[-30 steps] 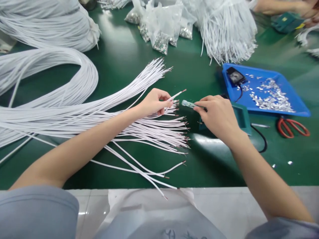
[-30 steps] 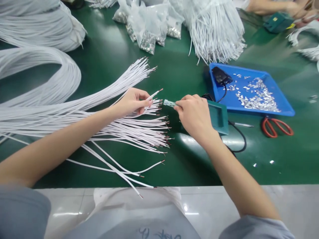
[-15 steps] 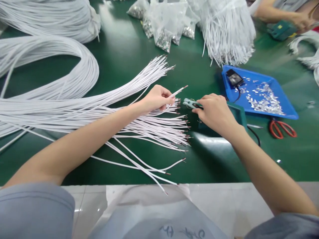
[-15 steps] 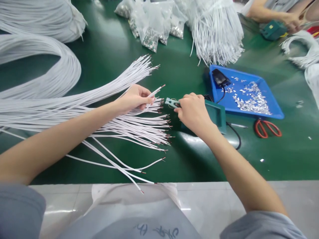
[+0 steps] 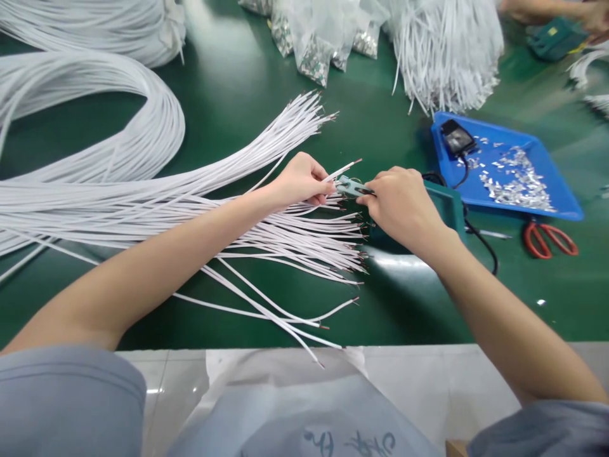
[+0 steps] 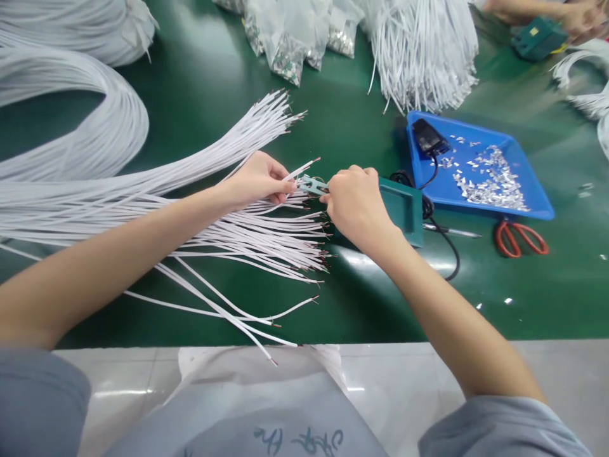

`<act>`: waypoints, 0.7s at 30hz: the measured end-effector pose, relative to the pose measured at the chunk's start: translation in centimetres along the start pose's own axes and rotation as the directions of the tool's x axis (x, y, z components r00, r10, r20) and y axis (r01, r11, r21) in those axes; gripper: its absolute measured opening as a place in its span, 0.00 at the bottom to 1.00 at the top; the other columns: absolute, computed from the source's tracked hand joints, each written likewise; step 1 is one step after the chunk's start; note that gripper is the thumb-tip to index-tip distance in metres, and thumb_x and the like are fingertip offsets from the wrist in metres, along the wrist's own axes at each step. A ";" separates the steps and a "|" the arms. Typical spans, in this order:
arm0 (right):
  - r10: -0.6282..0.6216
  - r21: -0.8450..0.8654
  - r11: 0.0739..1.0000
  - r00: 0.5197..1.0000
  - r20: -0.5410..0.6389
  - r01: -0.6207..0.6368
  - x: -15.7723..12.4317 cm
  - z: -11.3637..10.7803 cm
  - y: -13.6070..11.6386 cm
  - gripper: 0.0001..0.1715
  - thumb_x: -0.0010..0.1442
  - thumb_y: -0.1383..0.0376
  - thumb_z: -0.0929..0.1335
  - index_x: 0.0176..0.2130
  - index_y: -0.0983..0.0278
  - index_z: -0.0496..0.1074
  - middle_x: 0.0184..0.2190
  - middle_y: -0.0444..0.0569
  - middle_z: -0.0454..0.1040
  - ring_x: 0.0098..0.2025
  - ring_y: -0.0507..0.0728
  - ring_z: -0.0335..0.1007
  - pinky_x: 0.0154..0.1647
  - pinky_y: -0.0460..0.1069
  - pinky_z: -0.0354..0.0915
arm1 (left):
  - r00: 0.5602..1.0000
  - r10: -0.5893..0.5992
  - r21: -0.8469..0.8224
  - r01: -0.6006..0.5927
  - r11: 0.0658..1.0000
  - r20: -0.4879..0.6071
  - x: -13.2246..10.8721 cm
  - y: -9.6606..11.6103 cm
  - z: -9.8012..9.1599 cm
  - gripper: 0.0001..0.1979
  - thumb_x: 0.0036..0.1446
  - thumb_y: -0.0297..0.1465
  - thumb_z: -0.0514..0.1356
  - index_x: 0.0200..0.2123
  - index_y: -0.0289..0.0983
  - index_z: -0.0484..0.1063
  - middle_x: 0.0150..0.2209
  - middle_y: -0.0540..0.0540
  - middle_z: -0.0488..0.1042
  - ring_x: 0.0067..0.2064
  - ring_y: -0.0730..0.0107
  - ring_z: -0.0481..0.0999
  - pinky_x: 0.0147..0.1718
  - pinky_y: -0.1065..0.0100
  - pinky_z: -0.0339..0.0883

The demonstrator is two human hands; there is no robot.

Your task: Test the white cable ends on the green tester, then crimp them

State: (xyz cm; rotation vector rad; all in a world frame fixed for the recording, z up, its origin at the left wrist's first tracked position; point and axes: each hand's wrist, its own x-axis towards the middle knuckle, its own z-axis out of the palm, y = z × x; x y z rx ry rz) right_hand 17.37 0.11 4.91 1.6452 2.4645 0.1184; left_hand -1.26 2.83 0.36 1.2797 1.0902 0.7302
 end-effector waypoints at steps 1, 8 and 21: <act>-0.003 0.019 1.000 1.000 -0.017 0.003 0.1 0.1 0.0 0.17 0.63 0.64 0.63 0.25 0.65 0.73 0.30 0.58 0.75 0.39 0.65 0.68 0.39 0.57 0.57 | 1.000 0.003 0.002 -0.003 1.000 0.002 0.1 -0.1 0.0 0.05 0.52 0.22 0.66 0.25 0.26 0.75 0.18 0.45 0.72 0.20 0.78 0.72 0.20 0.76 0.67; 0.043 0.123 0.992 0.999 -0.007 -0.042 0.4 0.6 0.8 0.17 0.64 0.60 0.62 0.35 0.64 0.77 0.38 0.58 0.77 0.46 0.68 0.69 0.50 0.62 0.58 | 1.000 0.014 -0.001 -0.014 1.000 0.002 0.0 0.0 0.1 0.06 0.52 0.21 0.67 0.24 0.26 0.74 0.19 0.45 0.71 0.20 0.78 0.72 0.21 0.77 0.68; 0.209 0.249 0.957 0.952 -0.222 -0.152 -0.1 0.9 3.7 0.22 0.65 0.69 0.58 0.52 0.69 0.74 0.48 0.61 0.77 0.51 0.67 0.70 0.51 0.61 0.65 | 0.998 0.059 -0.057 -0.058 0.997 0.029 -0.4 0.3 -0.1 0.06 0.55 0.21 0.64 0.26 0.27 0.74 0.17 0.49 0.69 0.18 0.81 0.67 0.18 0.78 0.60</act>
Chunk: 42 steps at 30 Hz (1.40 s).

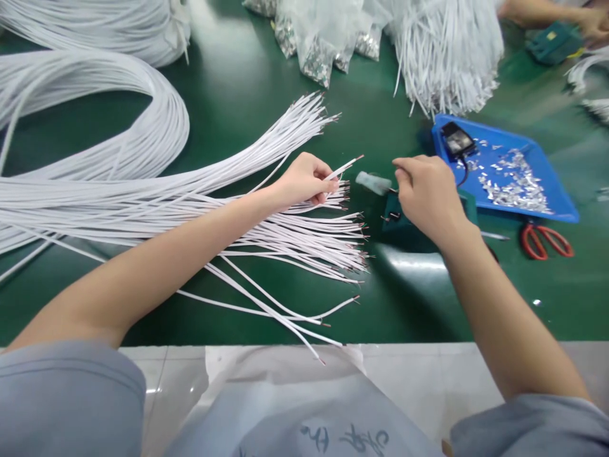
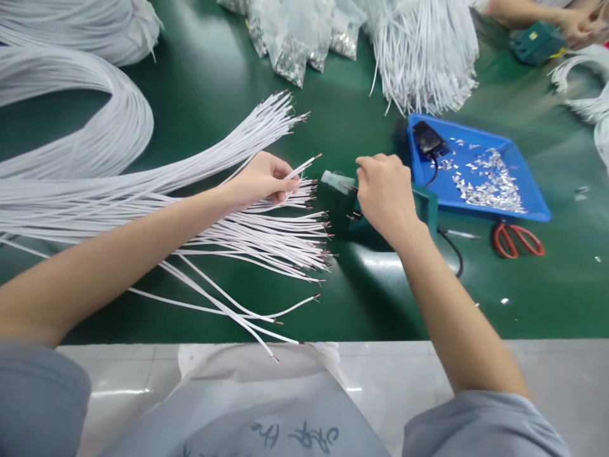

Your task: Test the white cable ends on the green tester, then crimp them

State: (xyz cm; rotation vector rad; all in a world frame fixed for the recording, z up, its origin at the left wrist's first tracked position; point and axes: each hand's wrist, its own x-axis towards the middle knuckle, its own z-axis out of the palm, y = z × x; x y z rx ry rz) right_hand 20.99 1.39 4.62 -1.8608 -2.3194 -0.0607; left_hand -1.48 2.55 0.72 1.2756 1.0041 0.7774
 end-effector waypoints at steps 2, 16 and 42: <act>-0.014 0.156 0.987 0.975 -0.221 0.050 -0.5 -0.2 -0.7 0.20 0.64 0.70 0.60 0.48 0.66 0.76 0.45 0.57 0.78 0.48 0.63 0.72 0.49 0.58 0.68 | 0.999 0.039 -0.021 -0.039 0.999 0.018 -0.2 0.2 0.0 0.06 0.56 0.22 0.63 0.27 0.28 0.74 0.15 0.52 0.66 0.16 0.83 0.61 0.15 0.79 0.52; 0.095 0.775 0.629 0.985 -0.146 0.054 -0.7 4.5 -4.7 0.17 0.63 0.61 0.64 0.51 0.60 0.69 0.42 0.51 0.78 0.44 0.59 0.76 0.45 0.58 0.74 | 0.988 0.144 -0.148 -0.133 0.980 0.064 -0.2 0.2 0.1 0.06 0.52 0.24 0.63 0.24 0.29 0.75 0.15 0.51 0.66 0.18 0.80 0.63 0.19 0.75 0.56; -0.260 0.254 0.917 0.943 -0.206 0.308 -2.1 2.4 -4.1 0.17 0.62 0.64 0.62 0.47 0.55 0.75 0.35 0.49 0.77 0.46 0.62 0.69 0.51 0.61 0.66 | 0.979 0.163 0.053 -0.170 0.984 0.124 -0.4 0.7 0.2 0.20 0.53 0.31 0.67 0.14 0.32 0.65 0.13 0.56 0.51 0.19 0.84 0.48 0.20 0.72 0.40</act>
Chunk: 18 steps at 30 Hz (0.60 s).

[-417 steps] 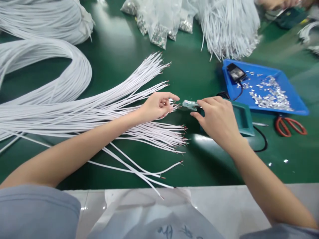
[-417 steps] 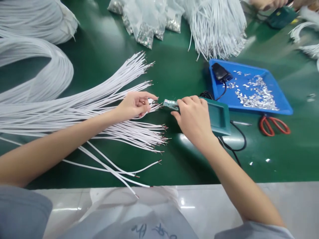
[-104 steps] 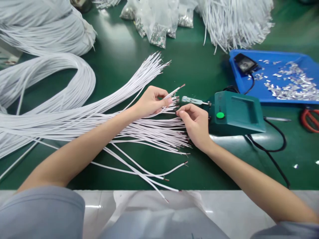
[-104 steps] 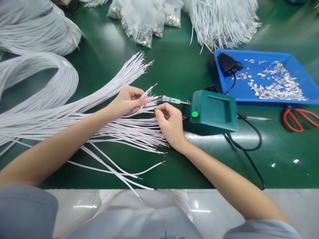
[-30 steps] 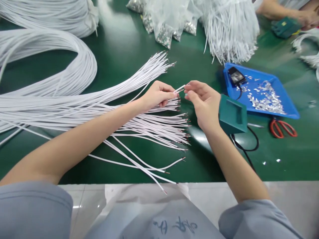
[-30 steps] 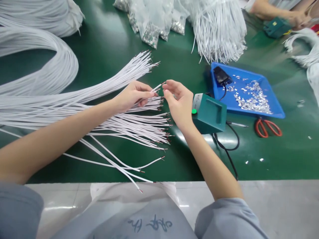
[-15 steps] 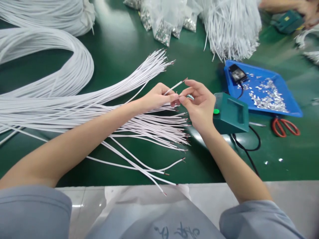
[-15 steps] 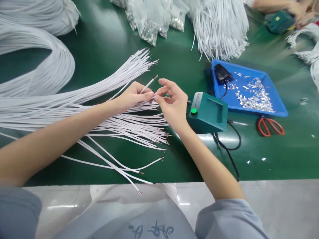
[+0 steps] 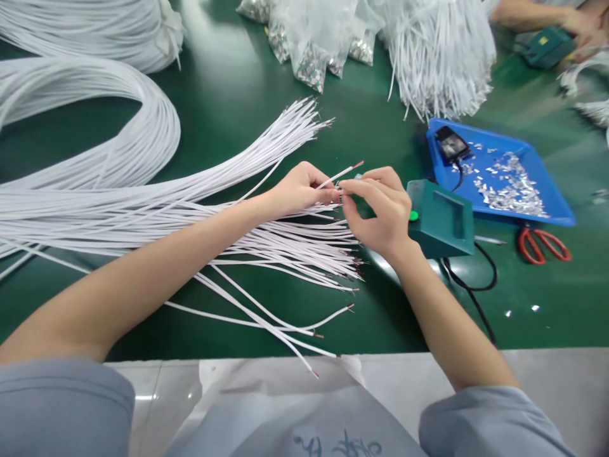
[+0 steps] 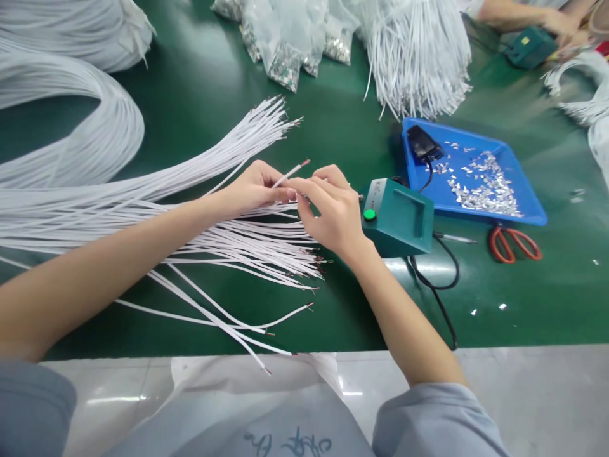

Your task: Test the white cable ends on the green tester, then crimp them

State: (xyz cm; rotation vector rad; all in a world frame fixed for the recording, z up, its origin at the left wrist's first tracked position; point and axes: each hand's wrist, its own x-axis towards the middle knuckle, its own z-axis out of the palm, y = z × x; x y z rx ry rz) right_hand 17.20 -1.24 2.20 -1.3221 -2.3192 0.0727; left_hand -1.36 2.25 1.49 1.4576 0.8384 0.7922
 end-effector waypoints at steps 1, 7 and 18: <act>0.011 0.035 0.999 0.999 -0.044 -0.009 -0.1 0.1 0.0 0.17 0.62 0.64 0.62 0.47 0.55 0.75 0.35 0.49 0.77 0.45 0.62 0.69 0.50 0.61 0.67 | 1.000 0.003 -0.022 -0.003 1.000 -0.026 0.1 -0.2 -0.1 0.19 0.54 0.31 0.66 0.16 0.32 0.67 0.13 0.56 0.53 0.18 0.84 0.50 0.20 0.72 0.42; 0.347 0.544 0.812 0.924 -0.161 -0.210 0.4 1.6 0.2 0.14 0.59 0.62 0.67 0.45 0.60 0.72 0.36 0.48 0.76 0.39 0.57 0.72 0.33 0.52 0.71 | 0.994 0.020 -0.009 -0.021 1.000 -0.112 0.1 -0.4 -0.3 0.15 0.54 0.30 0.66 0.20 0.30 0.71 0.13 0.54 0.59 0.16 0.84 0.55 0.18 0.75 0.46; 0.430 0.791 0.561 0.902 -0.025 -0.245 1.4 2.5 -0.9 0.12 0.51 0.69 0.70 0.38 0.63 0.69 0.26 0.41 0.71 0.29 0.49 0.68 0.27 0.45 0.64 | 0.995 0.038 0.012 -0.037 0.999 -0.096 0.2 -0.6 -0.2 0.08 0.49 0.27 0.65 0.21 0.30 0.73 0.14 0.52 0.65 0.16 0.82 0.61 0.17 0.76 0.53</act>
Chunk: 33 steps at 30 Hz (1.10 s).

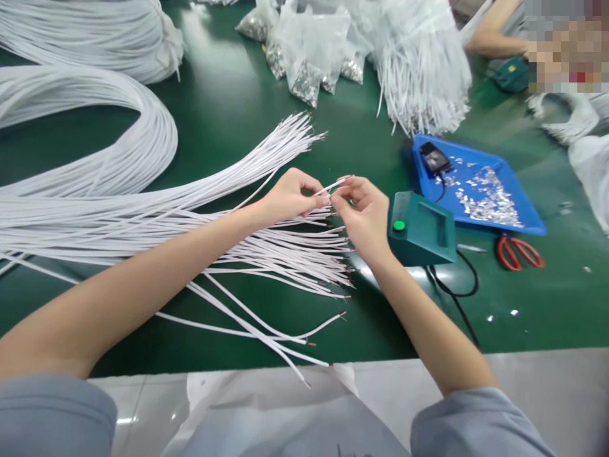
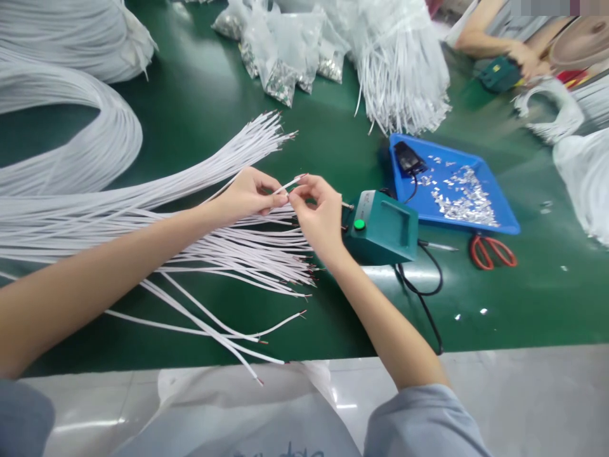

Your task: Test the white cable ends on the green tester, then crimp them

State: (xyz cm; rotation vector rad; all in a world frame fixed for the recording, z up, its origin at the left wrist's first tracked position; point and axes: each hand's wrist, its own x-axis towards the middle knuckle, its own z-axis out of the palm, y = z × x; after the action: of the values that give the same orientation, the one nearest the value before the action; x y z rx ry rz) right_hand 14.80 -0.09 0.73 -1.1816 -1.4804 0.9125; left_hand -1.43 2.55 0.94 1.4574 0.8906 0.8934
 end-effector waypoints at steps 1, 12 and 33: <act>0.001 -0.006 1.000 1.000 0.009 -0.001 0.0 0.1 -0.1 0.12 0.51 0.69 0.69 0.39 0.63 0.68 0.26 0.40 0.71 0.29 0.49 0.68 0.27 0.45 0.64 | 1.000 0.004 -0.004 -0.004 1.000 0.013 0.0 0.0 0.0 0.11 0.51 0.27 0.64 0.19 0.30 0.71 0.13 0.52 0.64 0.16 0.82 0.60 0.18 0.76 0.52; 0.004 -0.942 0.279 0.981 0.194 0.185 0.3 -4.7 -2.0 0.13 0.61 0.67 0.65 0.43 0.70 0.74 0.43 0.61 0.74 0.51 0.67 0.65 0.50 0.59 0.62 | 0.986 -0.133 -0.138 0.119 0.983 -0.100 0.1 -0.9 0.2 0.00 0.55 0.22 0.64 0.32 0.30 0.76 0.17 0.52 0.67 0.15 0.83 0.60 0.15 0.75 0.51; 0.283 -0.907 0.079 0.863 0.418 0.413 2.1 -4.3 -2.9 0.14 0.62 0.67 0.65 0.30 0.70 0.77 0.32 0.58 0.77 0.38 0.61 0.69 0.38 0.53 0.55 | 0.993 -0.082 0.023 0.084 0.996 -0.090 0.8 -1.7 0.1 0.07 0.52 0.20 0.61 0.36 0.31 0.72 0.20 0.56 0.69 0.15 0.85 0.58 0.18 0.75 0.54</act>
State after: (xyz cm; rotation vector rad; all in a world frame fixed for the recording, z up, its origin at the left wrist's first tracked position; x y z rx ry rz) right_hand 18.26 1.11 4.96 -1.8703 -2.8314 -0.1797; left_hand -1.02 3.36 -0.76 1.4024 1.0254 0.8926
